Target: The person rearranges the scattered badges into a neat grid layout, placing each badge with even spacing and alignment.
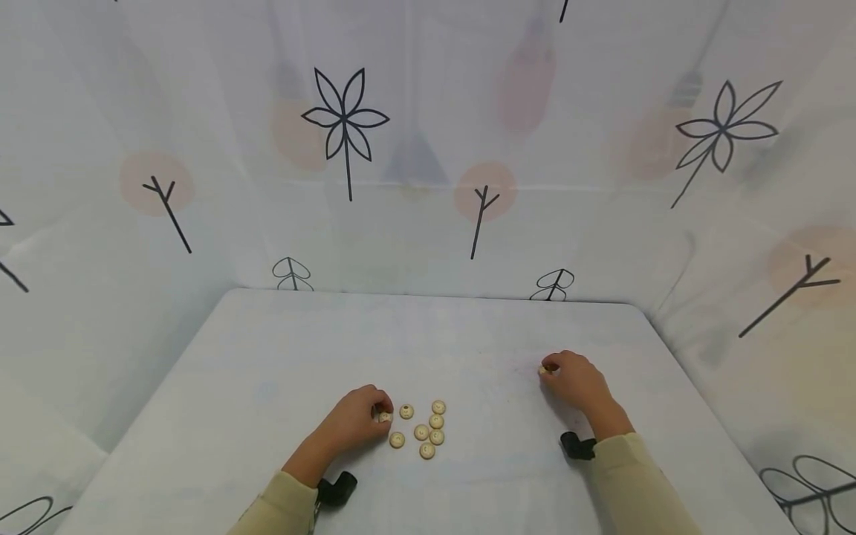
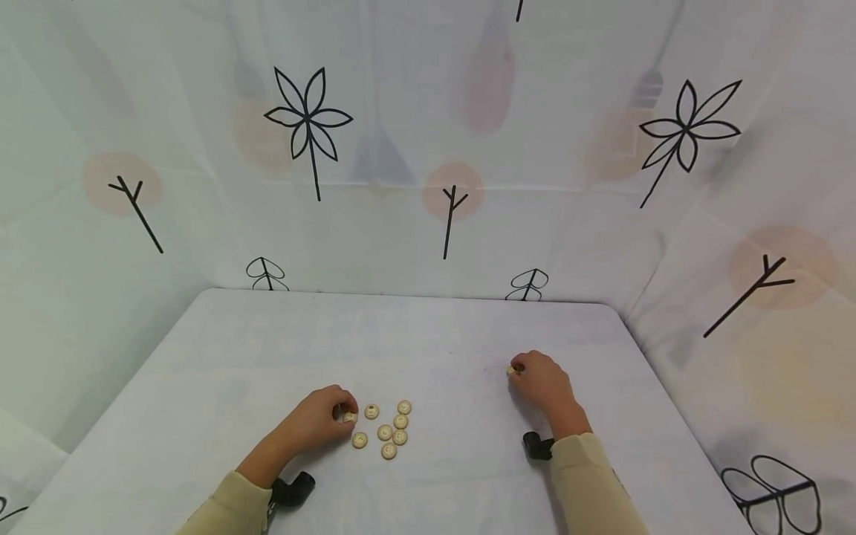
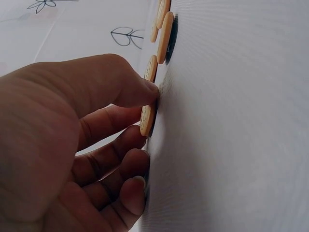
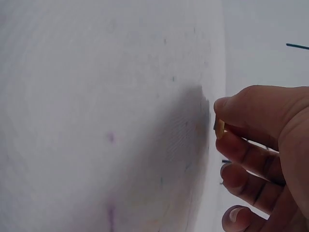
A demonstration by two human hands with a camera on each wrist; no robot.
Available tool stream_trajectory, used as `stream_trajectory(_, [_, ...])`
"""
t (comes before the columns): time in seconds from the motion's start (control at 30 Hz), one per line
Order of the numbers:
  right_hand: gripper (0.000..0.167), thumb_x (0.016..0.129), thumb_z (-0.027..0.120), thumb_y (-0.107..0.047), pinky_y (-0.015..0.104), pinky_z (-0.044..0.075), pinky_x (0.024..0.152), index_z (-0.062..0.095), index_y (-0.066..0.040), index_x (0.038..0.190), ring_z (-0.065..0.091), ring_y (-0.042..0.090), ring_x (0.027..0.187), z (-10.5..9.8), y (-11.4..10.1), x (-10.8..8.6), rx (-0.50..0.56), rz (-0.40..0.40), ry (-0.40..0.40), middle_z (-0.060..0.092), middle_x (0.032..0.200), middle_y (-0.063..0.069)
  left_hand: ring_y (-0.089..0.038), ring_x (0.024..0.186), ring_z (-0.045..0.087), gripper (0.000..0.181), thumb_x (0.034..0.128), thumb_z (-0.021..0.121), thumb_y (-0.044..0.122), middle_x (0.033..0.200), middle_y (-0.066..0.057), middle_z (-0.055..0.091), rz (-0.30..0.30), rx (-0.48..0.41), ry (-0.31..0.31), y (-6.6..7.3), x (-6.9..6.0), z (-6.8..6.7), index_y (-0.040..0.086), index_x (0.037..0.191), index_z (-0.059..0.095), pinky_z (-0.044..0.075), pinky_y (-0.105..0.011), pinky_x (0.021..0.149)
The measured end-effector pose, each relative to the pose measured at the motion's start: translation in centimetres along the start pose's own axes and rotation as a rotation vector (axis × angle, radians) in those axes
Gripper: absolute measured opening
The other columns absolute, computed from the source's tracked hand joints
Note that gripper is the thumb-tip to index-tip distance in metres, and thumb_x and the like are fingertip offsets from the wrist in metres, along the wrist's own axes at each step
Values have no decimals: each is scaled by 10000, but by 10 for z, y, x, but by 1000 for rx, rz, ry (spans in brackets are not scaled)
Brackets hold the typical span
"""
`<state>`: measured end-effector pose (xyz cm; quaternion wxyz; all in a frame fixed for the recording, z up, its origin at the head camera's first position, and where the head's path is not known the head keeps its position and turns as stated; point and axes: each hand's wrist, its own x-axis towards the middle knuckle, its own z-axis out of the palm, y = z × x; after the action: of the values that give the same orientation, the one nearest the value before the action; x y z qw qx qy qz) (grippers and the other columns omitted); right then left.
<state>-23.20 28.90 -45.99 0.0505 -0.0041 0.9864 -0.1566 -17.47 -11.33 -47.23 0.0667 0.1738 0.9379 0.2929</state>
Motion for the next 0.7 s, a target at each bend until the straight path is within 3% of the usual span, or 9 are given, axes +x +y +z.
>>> stream_trajectory(0.7, [326, 931, 587, -216, 540, 475, 839, 647, -17, 1183, 584, 396, 1058, -4, 16, 2, -25, 29, -11, 633, 1150, 191, -107, 761, 492, 87, 808, 690, 139, 831, 54, 545, -16, 3, -4, -1, 0, 1, 154, 890, 667, 455, -314, 715])
